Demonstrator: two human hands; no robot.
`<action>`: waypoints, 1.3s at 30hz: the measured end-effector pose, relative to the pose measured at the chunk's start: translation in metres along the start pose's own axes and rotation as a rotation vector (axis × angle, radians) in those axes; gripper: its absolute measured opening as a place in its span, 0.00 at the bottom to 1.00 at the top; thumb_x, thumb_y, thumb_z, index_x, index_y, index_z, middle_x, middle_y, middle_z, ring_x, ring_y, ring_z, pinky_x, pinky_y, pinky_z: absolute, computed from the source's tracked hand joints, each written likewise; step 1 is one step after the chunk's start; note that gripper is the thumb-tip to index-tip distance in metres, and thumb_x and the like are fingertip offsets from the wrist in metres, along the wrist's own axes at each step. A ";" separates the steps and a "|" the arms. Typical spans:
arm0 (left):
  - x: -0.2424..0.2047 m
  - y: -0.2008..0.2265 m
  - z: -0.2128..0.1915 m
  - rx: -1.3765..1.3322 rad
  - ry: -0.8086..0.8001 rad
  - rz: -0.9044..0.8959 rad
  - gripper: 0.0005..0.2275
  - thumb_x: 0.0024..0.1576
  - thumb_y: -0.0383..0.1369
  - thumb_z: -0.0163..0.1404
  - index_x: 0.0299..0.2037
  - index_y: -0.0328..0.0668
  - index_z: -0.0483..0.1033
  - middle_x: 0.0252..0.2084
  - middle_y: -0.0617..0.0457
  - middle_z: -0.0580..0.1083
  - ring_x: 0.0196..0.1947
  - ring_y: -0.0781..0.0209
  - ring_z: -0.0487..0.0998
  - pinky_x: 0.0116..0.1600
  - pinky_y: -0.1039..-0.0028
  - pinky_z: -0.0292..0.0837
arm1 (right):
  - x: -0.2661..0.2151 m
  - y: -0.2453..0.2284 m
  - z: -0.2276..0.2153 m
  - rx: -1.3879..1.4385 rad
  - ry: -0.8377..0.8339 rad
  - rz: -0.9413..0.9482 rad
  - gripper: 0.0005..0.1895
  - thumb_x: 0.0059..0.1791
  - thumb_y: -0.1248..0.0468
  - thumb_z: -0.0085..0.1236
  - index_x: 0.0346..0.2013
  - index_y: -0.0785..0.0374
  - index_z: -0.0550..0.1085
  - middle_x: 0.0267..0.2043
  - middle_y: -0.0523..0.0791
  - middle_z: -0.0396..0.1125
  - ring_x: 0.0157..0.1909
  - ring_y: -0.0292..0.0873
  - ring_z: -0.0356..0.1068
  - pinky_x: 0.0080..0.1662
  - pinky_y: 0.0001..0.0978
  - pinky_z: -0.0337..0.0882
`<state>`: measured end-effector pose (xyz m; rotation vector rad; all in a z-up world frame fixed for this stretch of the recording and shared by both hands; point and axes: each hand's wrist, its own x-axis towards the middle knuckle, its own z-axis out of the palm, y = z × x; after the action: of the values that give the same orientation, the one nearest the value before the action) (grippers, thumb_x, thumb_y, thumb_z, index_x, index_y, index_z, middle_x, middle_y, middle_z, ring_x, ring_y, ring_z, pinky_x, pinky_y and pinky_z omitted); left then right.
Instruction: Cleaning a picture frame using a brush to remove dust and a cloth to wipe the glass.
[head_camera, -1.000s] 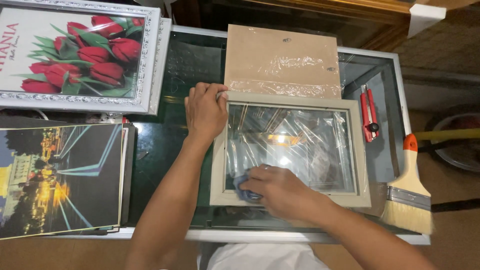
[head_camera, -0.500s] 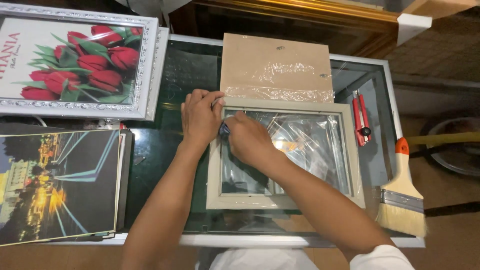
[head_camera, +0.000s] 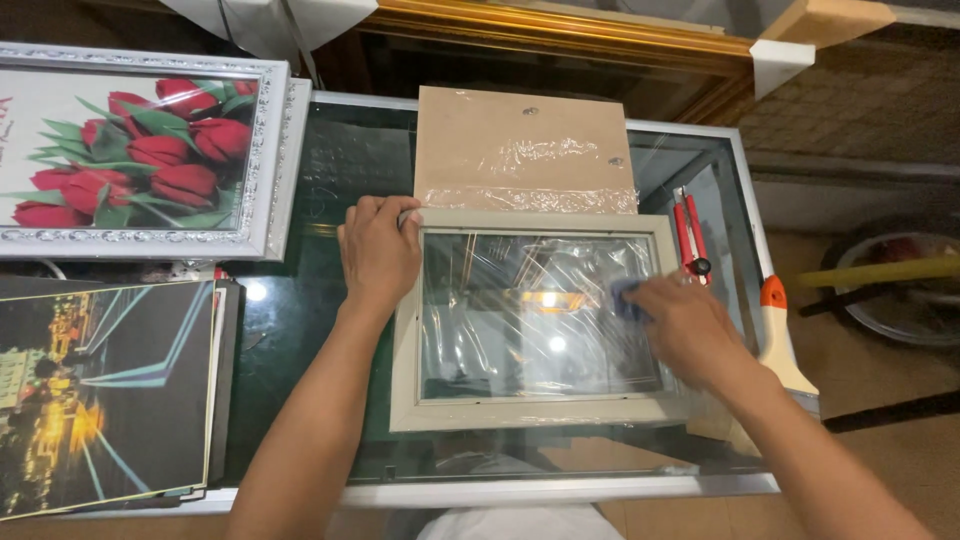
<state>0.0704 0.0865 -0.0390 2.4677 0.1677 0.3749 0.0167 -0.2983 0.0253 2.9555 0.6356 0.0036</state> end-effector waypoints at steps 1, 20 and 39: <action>0.000 -0.001 0.002 0.002 0.029 0.008 0.06 0.62 0.37 0.51 0.47 0.58 0.80 0.45 0.54 0.71 0.49 0.51 0.73 0.51 0.62 0.64 | -0.016 -0.005 -0.006 0.062 -0.050 -0.090 0.19 0.41 0.65 0.51 0.45 0.50 0.78 0.48 0.47 0.73 0.46 0.58 0.73 0.47 0.50 0.74; 0.002 -0.001 -0.001 -0.009 0.003 -0.008 0.07 0.63 0.38 0.50 0.47 0.59 0.80 0.45 0.55 0.72 0.49 0.52 0.73 0.52 0.62 0.64 | 0.048 -0.160 0.026 0.407 0.218 -0.480 0.12 0.51 0.64 0.45 0.39 0.45 0.75 0.46 0.42 0.64 0.39 0.53 0.71 0.37 0.43 0.70; 0.003 -0.005 0.000 -0.026 -0.001 0.000 0.06 0.63 0.38 0.51 0.47 0.59 0.80 0.46 0.56 0.71 0.51 0.52 0.72 0.53 0.62 0.63 | 0.059 -0.198 -0.011 0.380 0.091 -0.273 0.18 0.44 0.58 0.57 0.46 0.62 0.72 0.53 0.56 0.61 0.48 0.64 0.69 0.49 0.50 0.71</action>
<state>0.0728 0.0910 -0.0408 2.4428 0.1609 0.3732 -0.0103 -0.0938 0.0116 3.2072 1.1669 -0.0089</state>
